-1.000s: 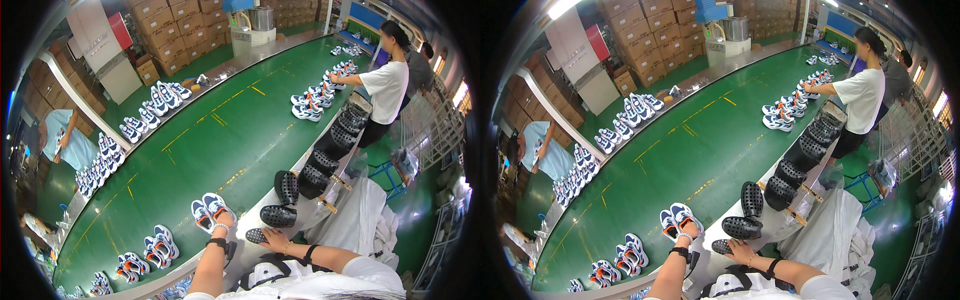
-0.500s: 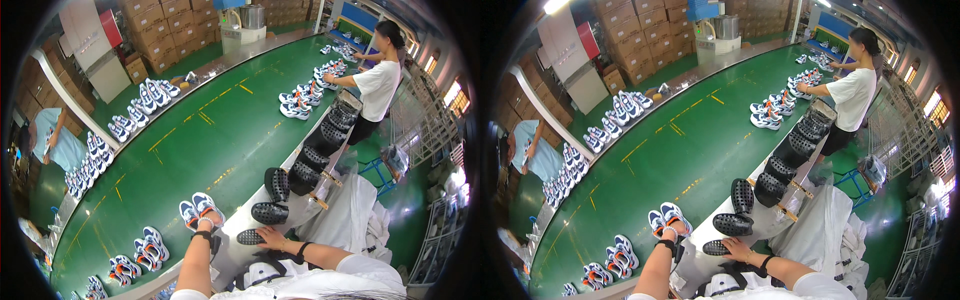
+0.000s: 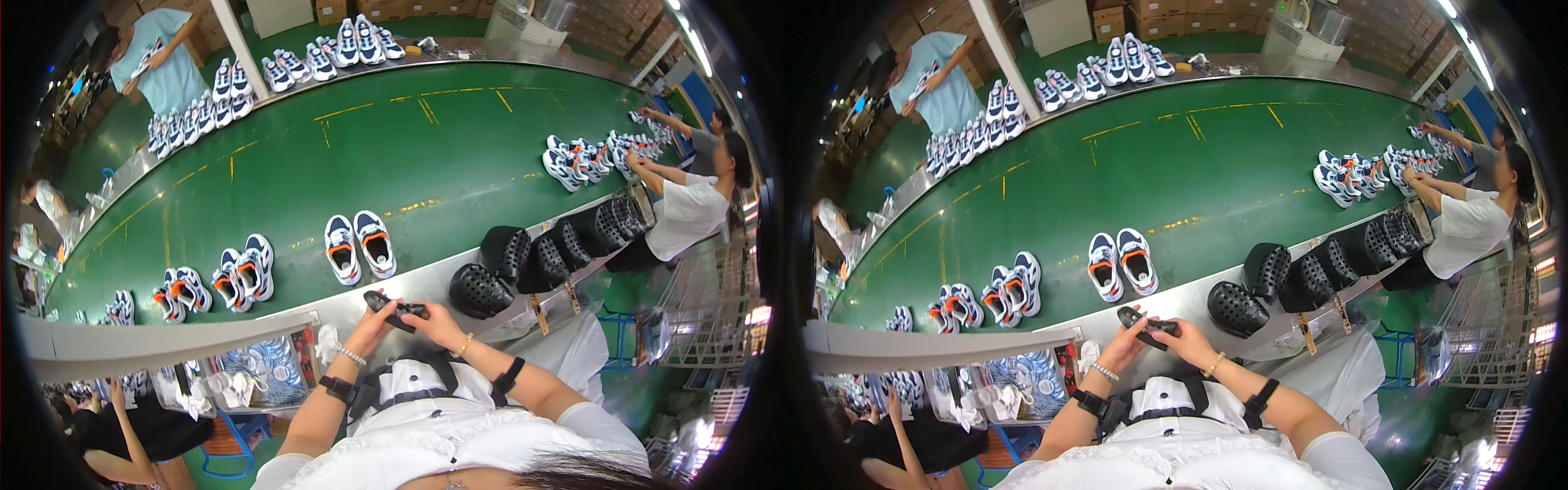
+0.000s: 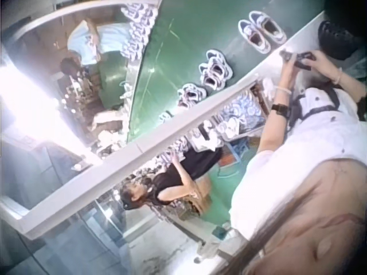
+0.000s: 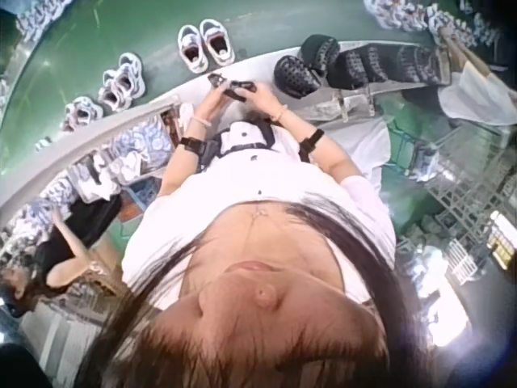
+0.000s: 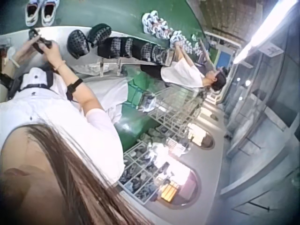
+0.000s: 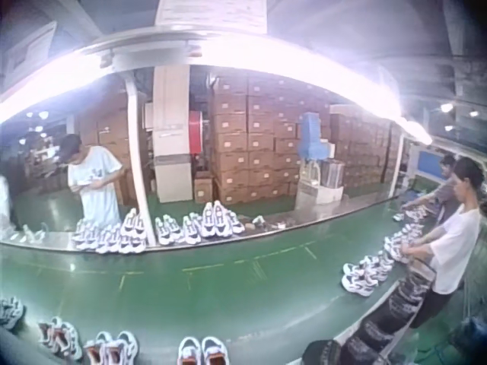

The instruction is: Inspecting manufactured shoes and organizing them on a conveyor and work table.

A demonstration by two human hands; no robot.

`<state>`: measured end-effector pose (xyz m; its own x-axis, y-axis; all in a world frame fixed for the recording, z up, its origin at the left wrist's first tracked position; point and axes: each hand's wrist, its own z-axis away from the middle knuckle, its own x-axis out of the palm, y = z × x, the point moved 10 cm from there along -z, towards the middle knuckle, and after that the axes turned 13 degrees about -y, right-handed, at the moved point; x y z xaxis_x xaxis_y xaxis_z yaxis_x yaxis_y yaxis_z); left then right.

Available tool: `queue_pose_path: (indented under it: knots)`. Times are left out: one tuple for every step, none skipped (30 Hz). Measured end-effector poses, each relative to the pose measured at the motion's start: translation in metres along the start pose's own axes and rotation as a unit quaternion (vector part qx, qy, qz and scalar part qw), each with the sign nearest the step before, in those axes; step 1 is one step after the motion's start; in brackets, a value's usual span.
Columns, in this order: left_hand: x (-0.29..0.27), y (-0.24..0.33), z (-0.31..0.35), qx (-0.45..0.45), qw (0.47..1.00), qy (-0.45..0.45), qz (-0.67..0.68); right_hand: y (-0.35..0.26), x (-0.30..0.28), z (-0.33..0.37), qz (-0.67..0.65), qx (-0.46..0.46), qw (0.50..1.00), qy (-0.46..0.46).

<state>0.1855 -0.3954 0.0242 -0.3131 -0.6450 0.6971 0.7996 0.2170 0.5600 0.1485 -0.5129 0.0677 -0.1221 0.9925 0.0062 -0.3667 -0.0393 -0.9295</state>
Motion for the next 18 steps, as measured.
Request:
queue_pose_path:
  knots:
    - [0.001,0.004,0.005,0.011,1.0,0.0,0.002,-0.006,0.009,-0.006,0.005,0.002,1.0,-0.007]
    - [-0.002,0.008,0.009,0.016,1.0,0.002,0.008,-0.014,0.013,-0.01,0.057,0.002,0.998,0.003]
    - [-0.009,0.015,0.013,0.023,1.0,0.013,-0.014,-0.023,0.016,-0.013,0.11,-0.002,0.994,0.014]
    - [-0.015,0.021,0.015,0.029,0.999,0.023,-0.036,-0.029,0.018,-0.015,0.142,-0.002,0.989,0.029]
    - [-0.017,0.024,0.015,0.033,0.999,0.023,-0.033,-0.036,0.019,-0.017,0.147,-0.002,0.989,0.026]
    - [-0.018,0.028,0.015,0.046,0.998,0.008,-0.037,-0.045,0.022,-0.021,0.254,0.014,0.967,0.02]
    - [-0.019,0.032,0.016,0.059,0.997,-0.007,-0.041,-0.05,0.025,-0.023,0.357,0.029,0.933,0.013]
    - [-0.021,0.035,0.017,0.079,0.996,-0.007,-0.046,-0.046,0.026,-0.027,0.407,0.01,0.913,0.007]
    - [-0.023,0.035,0.017,0.081,0.996,-0.008,-0.044,-0.048,0.027,-0.027,0.409,0.011,0.912,0.006]
    - [-0.027,0.032,0.018,0.074,0.996,-0.003,-0.04,-0.043,0.029,-0.029,0.359,0.027,0.933,-0.008]
    - [-0.031,0.031,0.019,0.067,0.997,0.003,-0.036,-0.038,0.032,-0.031,0.308,0.043,0.95,-0.023]
    - [-0.031,0.034,0.02,0.076,0.996,-0.002,-0.045,-0.041,0.037,-0.03,0.282,0.027,0.959,-0.015]
    - [-0.034,0.036,0.02,0.077,0.996,-0.002,-0.043,-0.042,0.041,-0.031,0.284,0.028,0.958,-0.016]
    - [-0.037,0.038,0.02,0.069,0.996,0.001,-0.057,-0.042,0.043,-0.032,0.237,0.029,0.971,-0.009]
    - [-0.038,0.041,0.019,0.061,0.996,0.004,-0.071,-0.042,0.044,-0.032,0.19,0.029,0.981,-0.002]
    - [-0.034,0.044,0.018,0.061,0.997,-0.013,-0.042,-0.04,0.044,-0.033,0.117,0.034,0.992,0.018]
    - [-0.033,0.047,0.015,0.062,0.997,-0.014,-0.041,-0.039,0.045,-0.035,0.119,0.034,0.992,0.018]
    - [-0.033,0.05,0.009,0.068,0.997,-0.027,-0.04,-0.036,0.041,-0.039,0.091,0.034,0.995,0.038]
